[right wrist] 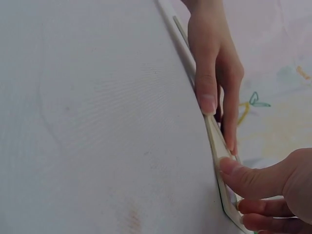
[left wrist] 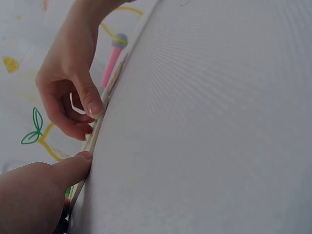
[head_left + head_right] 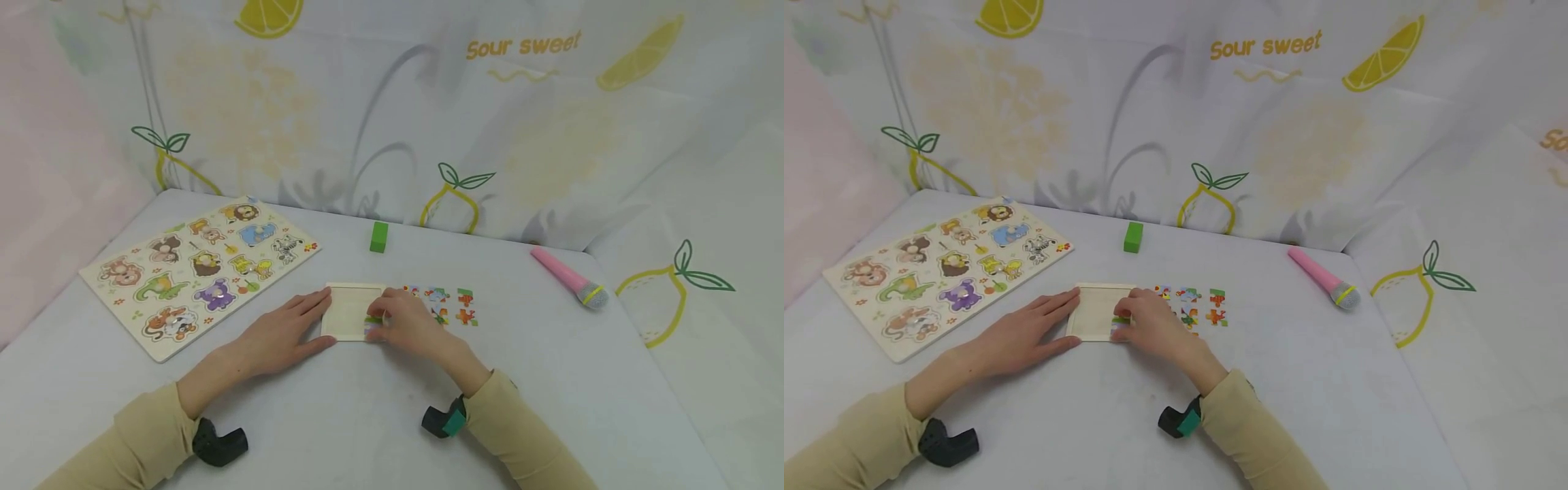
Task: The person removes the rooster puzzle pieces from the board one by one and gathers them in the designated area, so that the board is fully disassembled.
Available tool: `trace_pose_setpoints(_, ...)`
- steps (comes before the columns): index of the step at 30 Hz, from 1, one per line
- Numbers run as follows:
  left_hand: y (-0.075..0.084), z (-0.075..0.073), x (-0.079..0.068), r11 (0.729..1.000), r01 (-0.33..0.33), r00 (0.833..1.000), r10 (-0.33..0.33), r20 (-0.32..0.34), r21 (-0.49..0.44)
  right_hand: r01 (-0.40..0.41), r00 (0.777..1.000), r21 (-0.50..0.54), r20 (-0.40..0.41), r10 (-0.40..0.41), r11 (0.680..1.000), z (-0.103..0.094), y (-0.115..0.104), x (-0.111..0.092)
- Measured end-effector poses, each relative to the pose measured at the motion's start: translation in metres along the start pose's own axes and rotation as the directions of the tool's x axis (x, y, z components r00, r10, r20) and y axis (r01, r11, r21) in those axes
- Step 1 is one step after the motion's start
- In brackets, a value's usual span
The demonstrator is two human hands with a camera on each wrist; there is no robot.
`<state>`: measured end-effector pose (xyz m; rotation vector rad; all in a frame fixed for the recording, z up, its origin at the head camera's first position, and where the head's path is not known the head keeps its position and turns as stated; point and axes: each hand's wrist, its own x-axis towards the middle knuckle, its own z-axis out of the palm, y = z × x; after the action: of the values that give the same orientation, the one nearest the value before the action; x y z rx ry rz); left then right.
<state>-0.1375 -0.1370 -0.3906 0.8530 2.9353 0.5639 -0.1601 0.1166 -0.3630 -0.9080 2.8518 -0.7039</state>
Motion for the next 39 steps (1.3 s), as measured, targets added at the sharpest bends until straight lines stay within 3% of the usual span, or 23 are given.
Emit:
trace_pose_setpoints(28,0.0003,-0.0025,-0.0010,1.000,-0.015,1.000,0.015,-0.012,0.008,-0.028,1.000,-0.113,0.002,0.028,0.993,0.0048,-0.0037,-0.0005)
trace_pose_setpoints(39,-0.0007,0.0003,0.0001,1.000,-0.010,1.000,0.010,-0.003,-0.004,-0.038,0.999,-0.096,-0.011,0.037,0.995,0.0063,-0.0025,-0.0014)
